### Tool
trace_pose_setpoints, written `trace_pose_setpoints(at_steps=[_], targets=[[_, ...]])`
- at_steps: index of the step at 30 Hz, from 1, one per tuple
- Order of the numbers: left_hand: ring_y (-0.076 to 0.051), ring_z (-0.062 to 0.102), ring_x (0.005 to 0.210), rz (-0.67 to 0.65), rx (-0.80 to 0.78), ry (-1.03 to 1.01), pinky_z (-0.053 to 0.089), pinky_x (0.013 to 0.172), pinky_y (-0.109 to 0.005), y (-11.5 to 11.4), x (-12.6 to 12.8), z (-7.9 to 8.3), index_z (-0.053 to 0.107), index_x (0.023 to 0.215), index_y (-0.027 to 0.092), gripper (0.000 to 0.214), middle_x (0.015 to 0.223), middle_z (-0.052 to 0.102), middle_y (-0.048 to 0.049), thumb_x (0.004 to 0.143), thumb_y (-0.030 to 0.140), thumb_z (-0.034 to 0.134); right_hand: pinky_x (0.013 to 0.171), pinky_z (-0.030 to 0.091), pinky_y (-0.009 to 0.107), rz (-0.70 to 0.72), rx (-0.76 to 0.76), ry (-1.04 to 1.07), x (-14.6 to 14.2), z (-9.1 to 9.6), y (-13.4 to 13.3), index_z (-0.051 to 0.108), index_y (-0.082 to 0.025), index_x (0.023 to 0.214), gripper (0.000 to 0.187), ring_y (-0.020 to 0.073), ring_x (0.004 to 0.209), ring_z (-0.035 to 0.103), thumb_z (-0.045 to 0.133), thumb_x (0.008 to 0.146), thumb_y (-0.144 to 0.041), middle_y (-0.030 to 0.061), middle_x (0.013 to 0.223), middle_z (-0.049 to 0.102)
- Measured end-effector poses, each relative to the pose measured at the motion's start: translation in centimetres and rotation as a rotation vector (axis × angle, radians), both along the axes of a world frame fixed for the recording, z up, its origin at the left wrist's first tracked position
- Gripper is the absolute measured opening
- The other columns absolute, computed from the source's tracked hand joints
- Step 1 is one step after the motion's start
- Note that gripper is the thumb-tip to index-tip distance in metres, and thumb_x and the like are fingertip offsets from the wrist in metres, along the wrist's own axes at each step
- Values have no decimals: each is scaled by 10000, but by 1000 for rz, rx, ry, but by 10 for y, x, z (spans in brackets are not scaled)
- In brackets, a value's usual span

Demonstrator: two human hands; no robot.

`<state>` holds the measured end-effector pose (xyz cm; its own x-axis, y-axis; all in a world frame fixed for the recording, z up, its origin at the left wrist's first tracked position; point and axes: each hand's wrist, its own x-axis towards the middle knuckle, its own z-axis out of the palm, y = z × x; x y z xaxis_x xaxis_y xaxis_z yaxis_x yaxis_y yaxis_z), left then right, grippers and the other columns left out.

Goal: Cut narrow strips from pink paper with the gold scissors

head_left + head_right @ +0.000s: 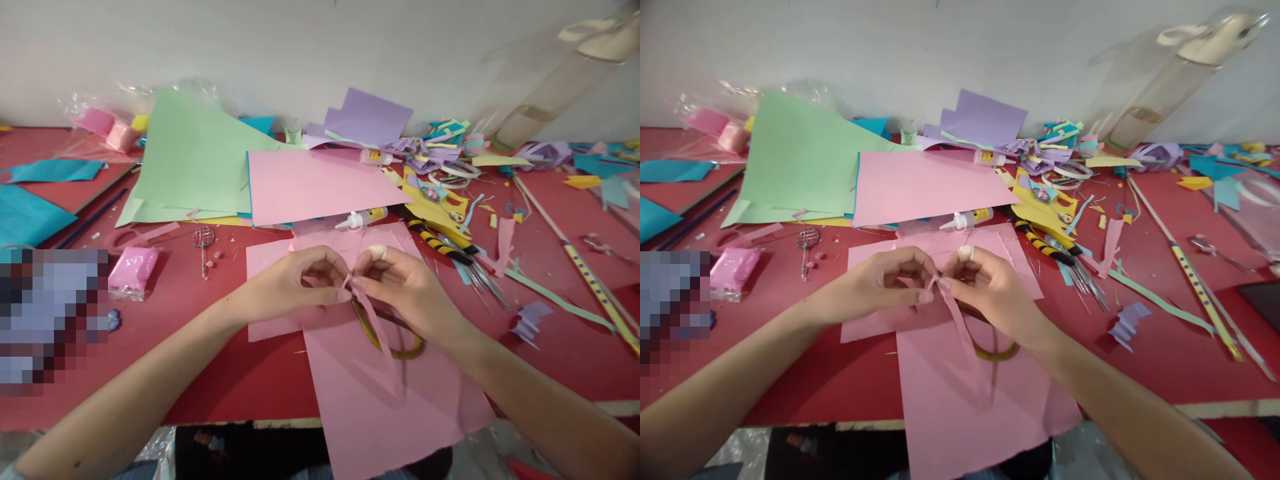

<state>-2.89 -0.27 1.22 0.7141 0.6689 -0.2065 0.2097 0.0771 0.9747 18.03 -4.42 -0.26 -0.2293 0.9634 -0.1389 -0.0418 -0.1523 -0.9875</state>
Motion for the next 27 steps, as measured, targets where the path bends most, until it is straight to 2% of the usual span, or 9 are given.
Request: trace_pose_setpoints(at_steps=[4,10,16,21,27], targets=[[-101,632,740,73,-6,31,520,694,-229,1,1,-2,654,915,162,138,871,680,-8,882,296,655,726,530,197,-73,-12,14,-1,0,-1,655,-222,868,107,91,771,628,747,812,-219,-28,818,642],[-77,597,646,138,11,85,477,626,-202,-2,2,4,689,855,153,94,783,675,12,852,246,678,755,549,238,-36,27,-97,-3,1,-4,667,-213,940,107,136,858,650,702,852,-265,13,920,664],[-83,601,674,138,64,102,479,660,-209,-4,5,5,694,841,161,91,796,688,16,852,250,674,720,523,237,7,81,-112,-5,-5,-6,627,-209,871,22,132,803,623,645,883,-218,-6,850,618],[-96,595,692,143,95,96,494,665,-222,-6,8,3,707,891,172,133,842,694,4,872,292,651,646,513,247,-52,34,-119,-4,-5,-7,614,-210,864,85,147,763,602,664,872,-279,2,817,597],[-117,626,765,209,209,134,507,715,-230,-10,11,0,720,855,193,102,856,717,9,872,248,635,670,524,248,-79,40,-134,-5,-2,-7,613,-217,841,51,151,804,606,655,866,-231,-1,826,599]])
